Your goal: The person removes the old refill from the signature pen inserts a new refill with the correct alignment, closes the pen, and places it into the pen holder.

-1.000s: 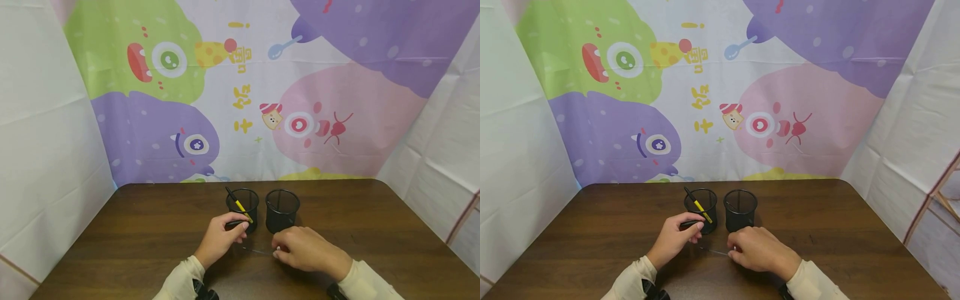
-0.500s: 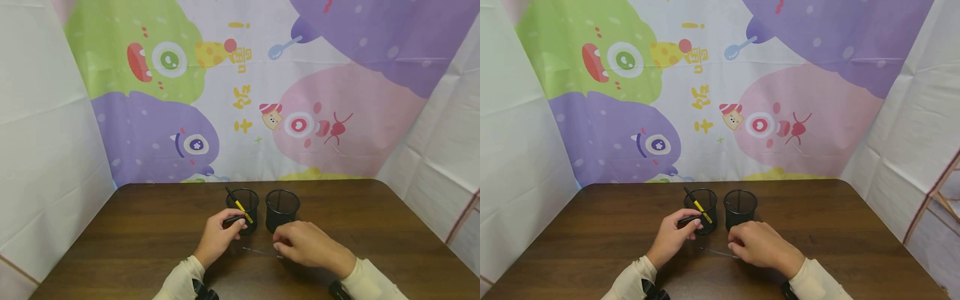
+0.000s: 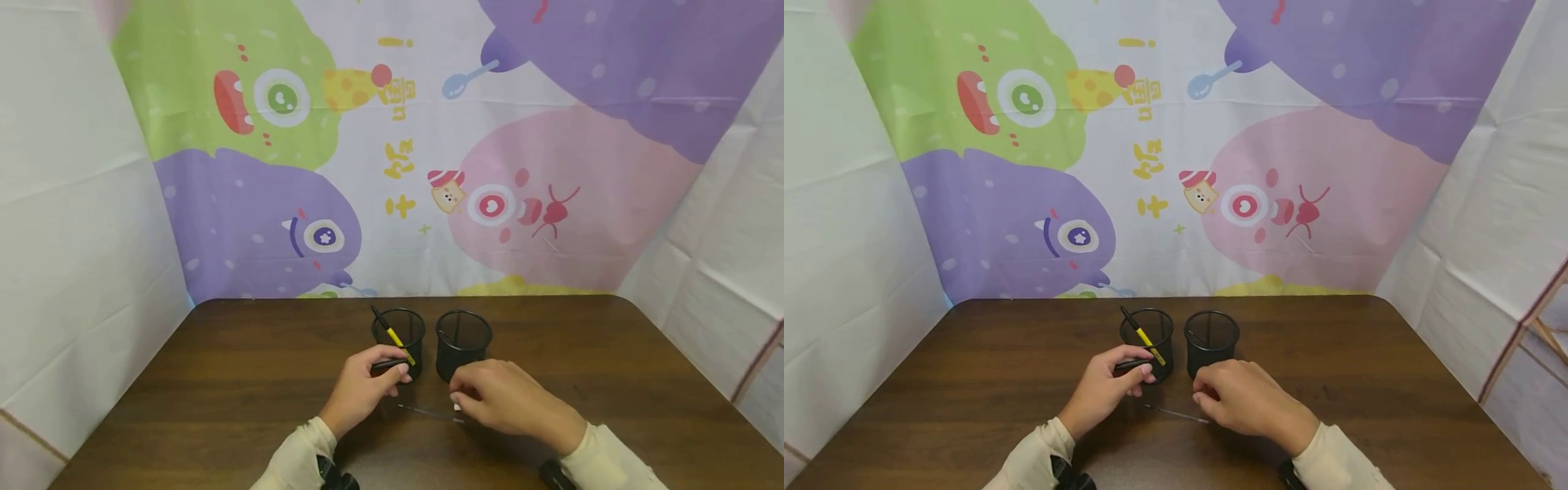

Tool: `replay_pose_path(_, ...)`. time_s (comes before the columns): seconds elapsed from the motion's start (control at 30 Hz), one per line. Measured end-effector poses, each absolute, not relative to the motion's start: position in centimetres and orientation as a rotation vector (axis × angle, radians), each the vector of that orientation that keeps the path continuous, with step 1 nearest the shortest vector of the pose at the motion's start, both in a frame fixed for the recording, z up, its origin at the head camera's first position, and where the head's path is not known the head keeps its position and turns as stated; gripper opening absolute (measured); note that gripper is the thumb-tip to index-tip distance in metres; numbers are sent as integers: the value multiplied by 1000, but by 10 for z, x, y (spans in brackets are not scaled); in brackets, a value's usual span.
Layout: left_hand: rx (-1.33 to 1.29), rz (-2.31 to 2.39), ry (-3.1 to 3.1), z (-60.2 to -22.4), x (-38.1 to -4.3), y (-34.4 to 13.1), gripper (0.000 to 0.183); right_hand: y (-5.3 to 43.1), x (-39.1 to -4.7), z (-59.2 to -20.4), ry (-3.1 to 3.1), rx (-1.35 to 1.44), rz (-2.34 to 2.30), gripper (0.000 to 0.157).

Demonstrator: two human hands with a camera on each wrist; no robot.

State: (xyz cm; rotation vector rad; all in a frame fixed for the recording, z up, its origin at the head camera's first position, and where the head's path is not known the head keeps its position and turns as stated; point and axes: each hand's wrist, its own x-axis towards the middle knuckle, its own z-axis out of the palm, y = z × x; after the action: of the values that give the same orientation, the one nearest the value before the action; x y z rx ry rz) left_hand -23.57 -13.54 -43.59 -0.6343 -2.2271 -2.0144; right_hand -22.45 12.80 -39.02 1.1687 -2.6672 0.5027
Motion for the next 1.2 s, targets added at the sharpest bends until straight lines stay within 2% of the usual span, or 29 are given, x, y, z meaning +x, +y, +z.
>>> replay_pose_path(0.33, -667, -2047, -2267, -437, -236, -133, 21, 134, -226, -383, -2682, 1121, 504, 7)
replay_pose_path(0.87, -709, -2045, -2270, -436, -236, -134, 26, 128, -234, -368, -2537, 1087, 486, 11)
replay_pose_path(1.2, -713, -2064, -2249, -434, -236, -134, 25, 124, -241, -356, -2499, 1013, 486, 9)
